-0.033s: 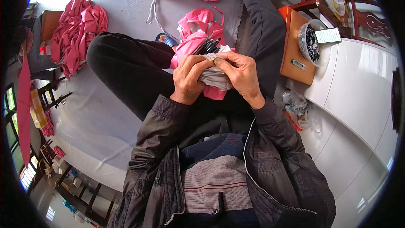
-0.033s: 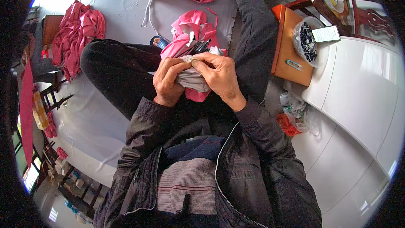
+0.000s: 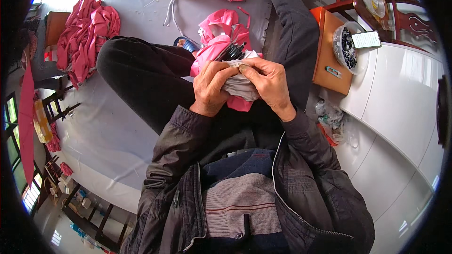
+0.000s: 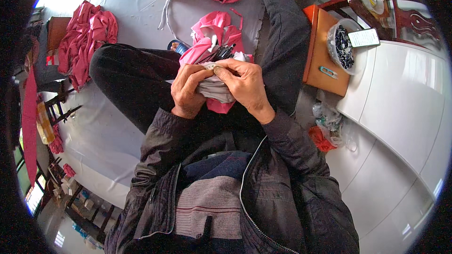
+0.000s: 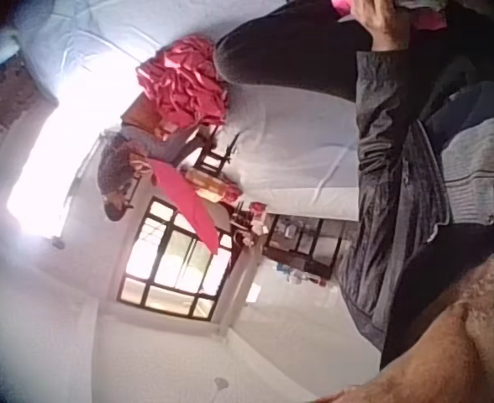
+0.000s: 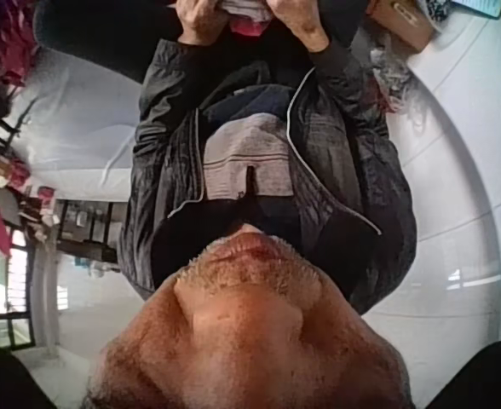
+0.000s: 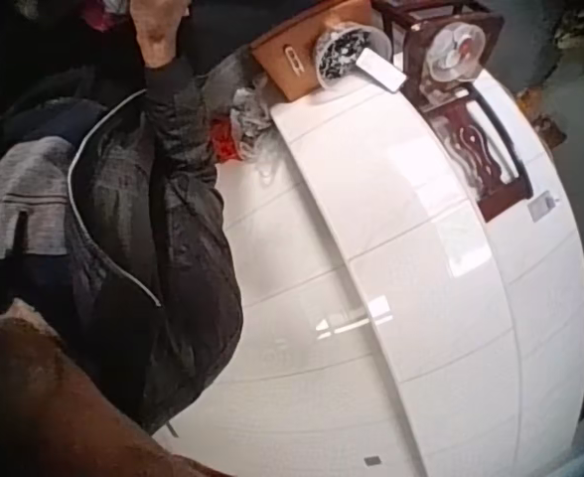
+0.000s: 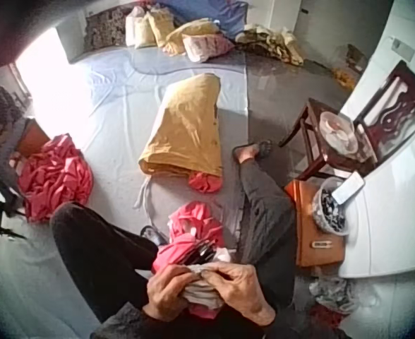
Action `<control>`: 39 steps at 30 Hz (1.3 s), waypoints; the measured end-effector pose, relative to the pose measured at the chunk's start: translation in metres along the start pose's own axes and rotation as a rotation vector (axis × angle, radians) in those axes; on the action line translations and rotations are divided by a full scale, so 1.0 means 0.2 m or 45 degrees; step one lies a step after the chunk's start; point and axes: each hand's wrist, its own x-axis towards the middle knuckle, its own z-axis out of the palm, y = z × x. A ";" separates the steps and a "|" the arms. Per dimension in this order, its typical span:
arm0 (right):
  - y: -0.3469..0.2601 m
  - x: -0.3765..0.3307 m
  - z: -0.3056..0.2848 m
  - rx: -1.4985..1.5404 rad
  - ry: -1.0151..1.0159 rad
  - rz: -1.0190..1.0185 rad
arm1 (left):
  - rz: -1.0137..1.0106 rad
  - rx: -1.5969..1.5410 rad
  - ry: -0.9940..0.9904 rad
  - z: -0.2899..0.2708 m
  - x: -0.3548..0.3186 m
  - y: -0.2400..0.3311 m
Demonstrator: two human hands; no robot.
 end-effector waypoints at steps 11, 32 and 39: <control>0.00 -0.01 -0.02 -0.204 -0.021 -0.046 | -0.137 -0.003 0.055 0.02 -0.01 0.02; -0.02 -0.02 -0.06 -0.468 -0.097 -0.124 | -0.213 0.027 -0.200 0.02 -0.02 -0.02; 0.02 -0.04 -0.09 -0.348 -0.119 -0.036 | -0.151 -0.017 -0.191 0.02 -0.01 -0.01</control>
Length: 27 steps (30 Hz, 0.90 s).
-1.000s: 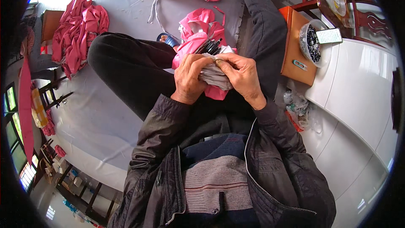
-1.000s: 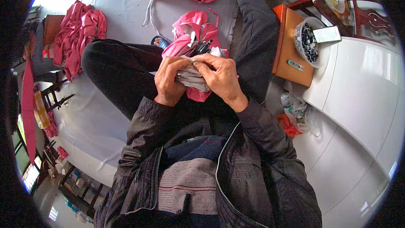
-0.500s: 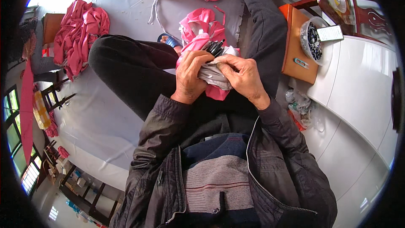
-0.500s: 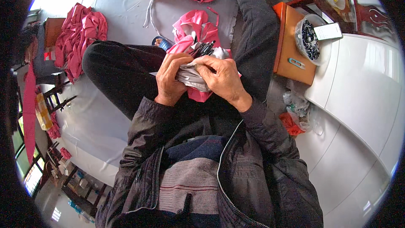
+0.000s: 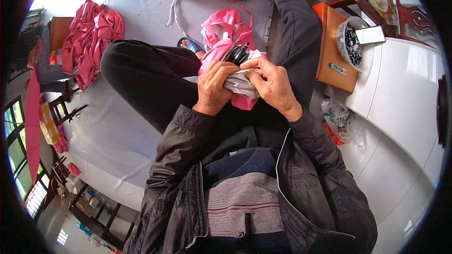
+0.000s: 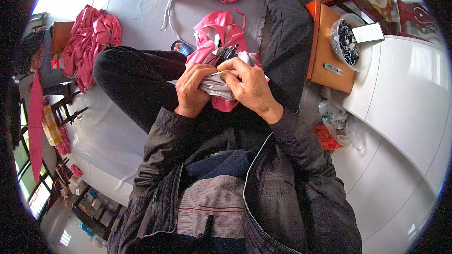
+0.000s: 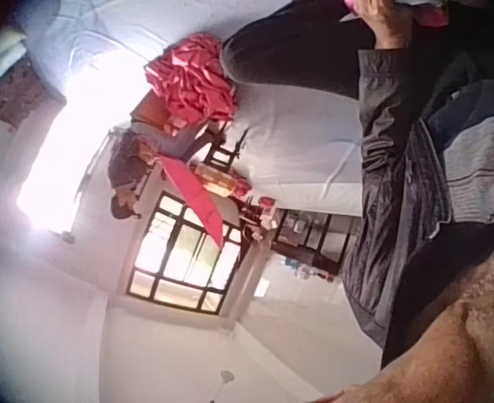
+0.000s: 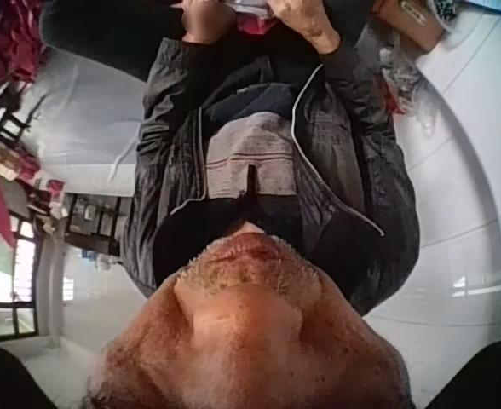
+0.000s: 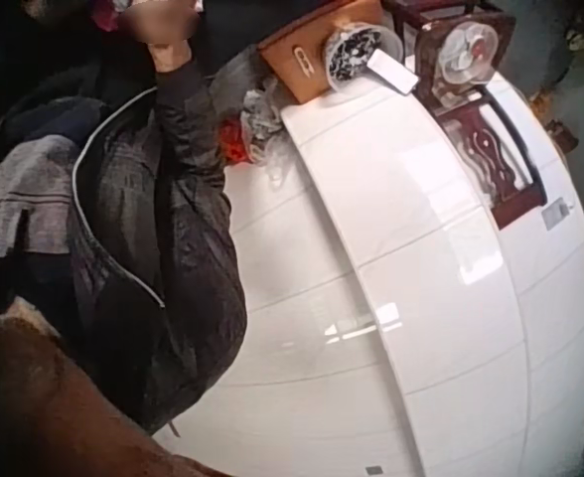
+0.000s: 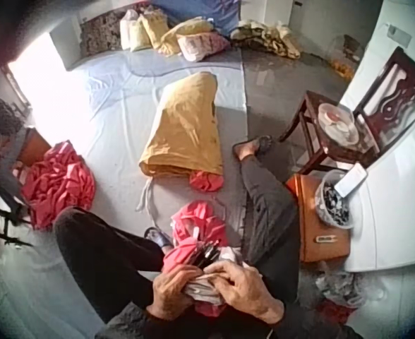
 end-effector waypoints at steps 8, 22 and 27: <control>0.01 -0.03 -0.02 0.014 -0.003 -0.003 | 0.082 0.033 0.037 -0.01 0.01 0.01; 0.00 -0.04 -0.05 -0.042 -0.050 -0.162 | 0.034 0.010 0.030 0.00 -0.01 0.02; 0.00 -0.04 -0.05 -0.043 -0.058 -0.202 | -0.012 -0.009 0.019 -0.01 -0.02 0.03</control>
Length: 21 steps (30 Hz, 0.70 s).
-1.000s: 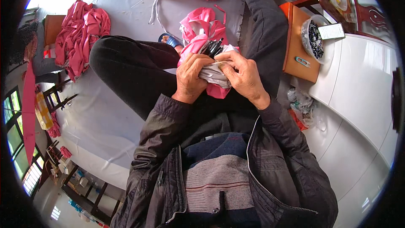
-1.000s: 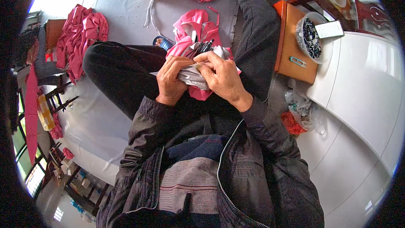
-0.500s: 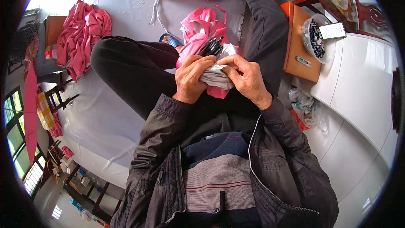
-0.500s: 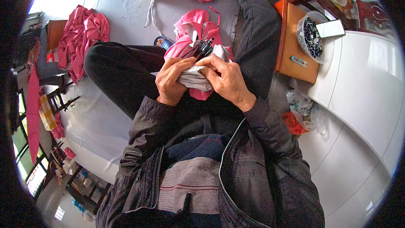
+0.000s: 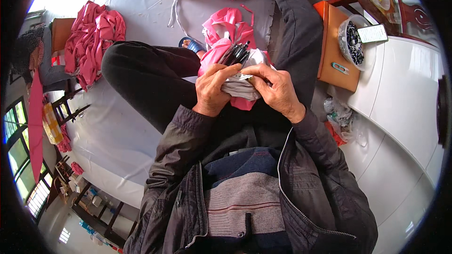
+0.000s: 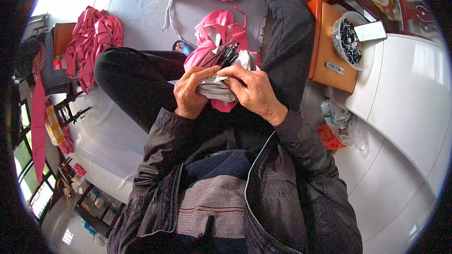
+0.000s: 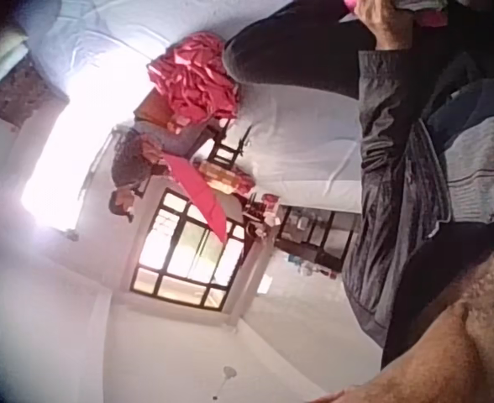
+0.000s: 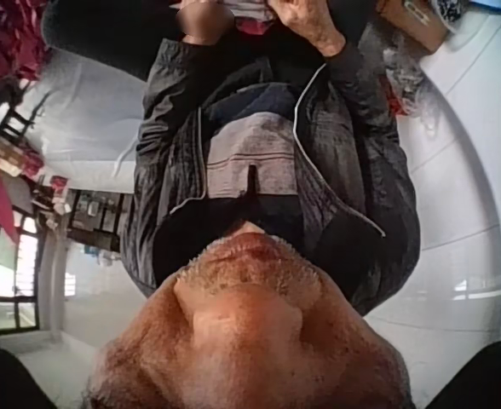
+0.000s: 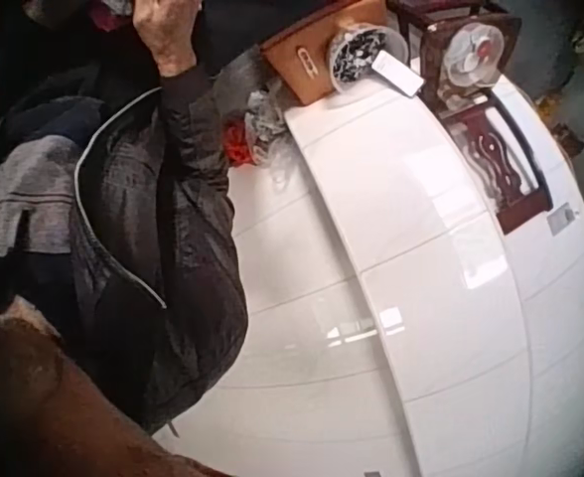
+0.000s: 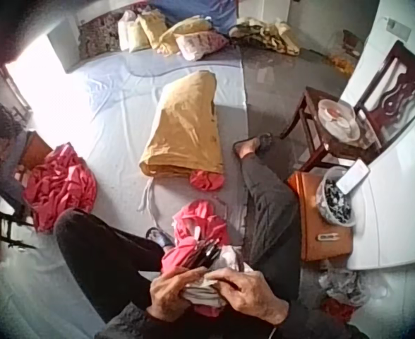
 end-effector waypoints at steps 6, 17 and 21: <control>-0.02 -0.02 -0.02 -0.060 -0.010 0.053 | 0.084 0.048 -0.105 -0.04 0.00 0.00; 0.37 0.48 -0.08 0.655 0.174 0.420 | 0.300 0.124 -0.273 -0.28 0.04 0.23; 0.80 0.54 0.05 0.175 0.242 0.458 | 0.349 0.123 -0.255 -0.34 0.07 0.34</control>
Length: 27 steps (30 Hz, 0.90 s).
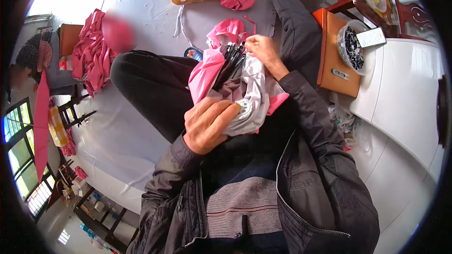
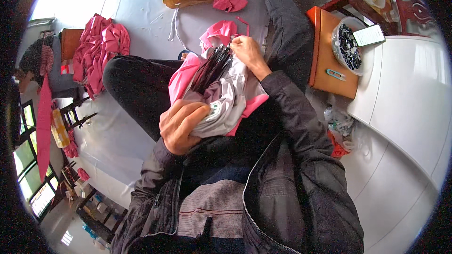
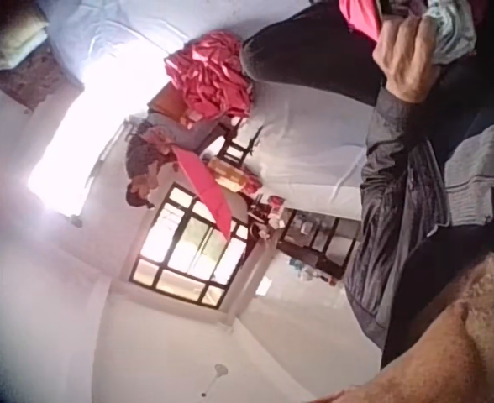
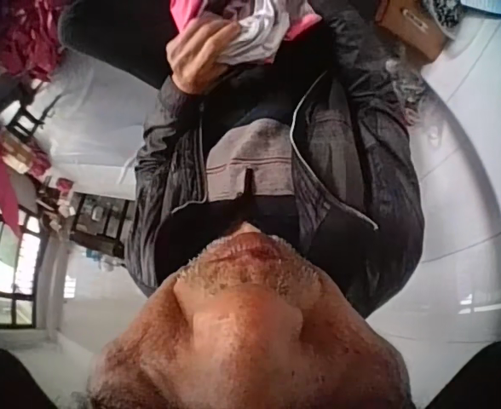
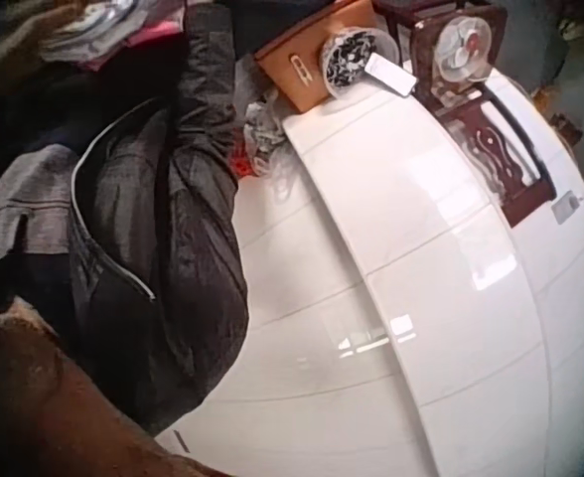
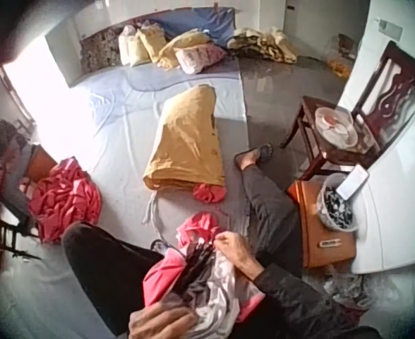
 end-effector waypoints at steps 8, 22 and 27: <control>0.21 0.03 0.09 0.044 -0.258 0.270 | 0.080 -0.049 -0.045 -0.01 -0.01 0.07; 0.18 0.05 0.18 -0.145 0.057 0.181 | 0.082 -0.132 -0.166 0.00 0.05 0.15; 0.07 -0.02 0.23 -0.160 0.224 0.150 | 0.069 -0.048 -0.165 0.01 0.04 0.13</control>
